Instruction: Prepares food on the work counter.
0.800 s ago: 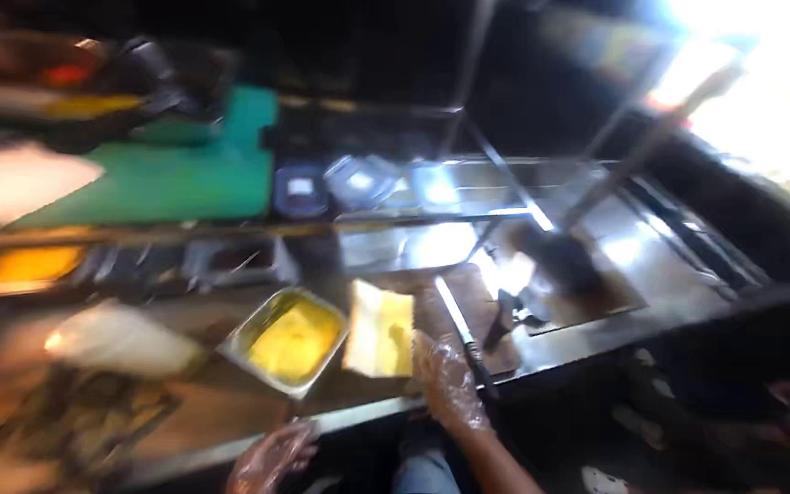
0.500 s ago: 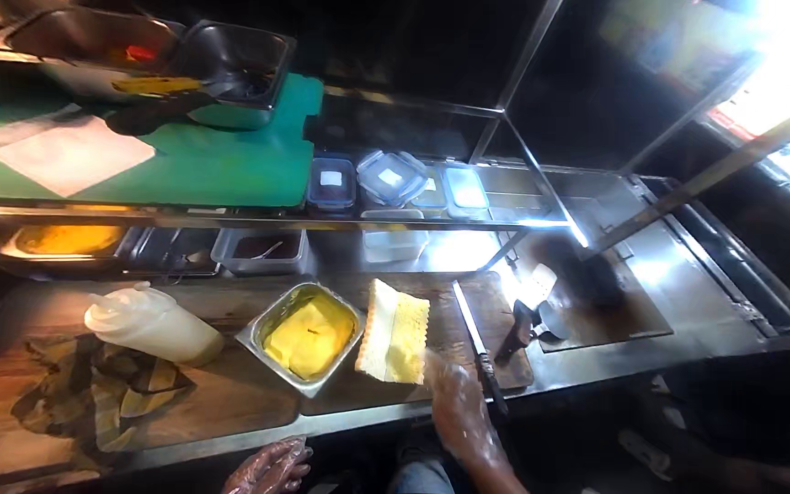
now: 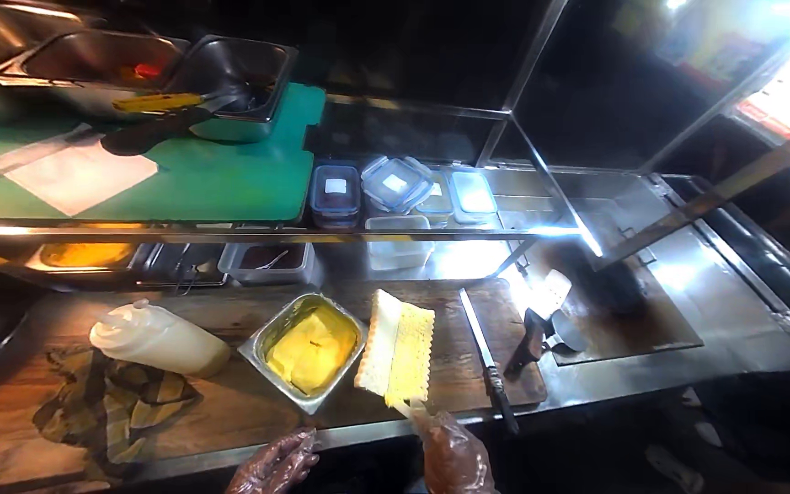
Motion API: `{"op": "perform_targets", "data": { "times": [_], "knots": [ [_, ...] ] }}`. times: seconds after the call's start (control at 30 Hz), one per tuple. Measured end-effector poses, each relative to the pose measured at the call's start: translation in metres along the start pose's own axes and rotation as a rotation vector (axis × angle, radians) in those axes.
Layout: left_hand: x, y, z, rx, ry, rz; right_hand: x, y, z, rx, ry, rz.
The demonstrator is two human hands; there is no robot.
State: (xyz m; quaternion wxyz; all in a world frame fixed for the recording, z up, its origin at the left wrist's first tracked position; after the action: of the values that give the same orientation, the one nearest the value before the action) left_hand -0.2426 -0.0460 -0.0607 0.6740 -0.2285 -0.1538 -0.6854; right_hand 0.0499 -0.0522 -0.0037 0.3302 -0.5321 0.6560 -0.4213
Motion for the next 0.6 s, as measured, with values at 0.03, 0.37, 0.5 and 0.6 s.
{"op": "perform_targets", "data": {
  "times": [0.03,0.37,0.5,0.6],
  "knots": [
    [0.002,0.0,0.002,0.033,-0.018,0.026,-0.007,-0.005,0.004,-0.088,0.047,-0.059],
    [0.015,0.012,0.009,-0.016,-0.005,0.126,-0.079,-0.002,0.024,-0.079,-0.046,-0.283],
    [0.026,0.022,-0.009,-0.064,-0.127,0.175,-0.137,0.011,0.051,-0.03,-0.062,-0.185],
    [0.038,0.037,0.001,-0.125,-0.056,0.182,-0.135,0.019,0.055,-0.116,-0.136,-0.377]
  ]
}}
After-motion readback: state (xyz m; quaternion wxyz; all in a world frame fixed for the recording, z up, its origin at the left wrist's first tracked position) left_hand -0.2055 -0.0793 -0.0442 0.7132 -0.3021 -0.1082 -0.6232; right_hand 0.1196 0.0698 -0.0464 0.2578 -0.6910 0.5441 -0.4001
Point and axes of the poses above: each hand's wrist, its own x-axis away from the middle knuckle, its own y-axis out of the palm, z = x × y, the point moved 6 cm from there along -x, towards the middle knuckle, and after that the axes turned 8 degrees about z, right-handed, at the moved point
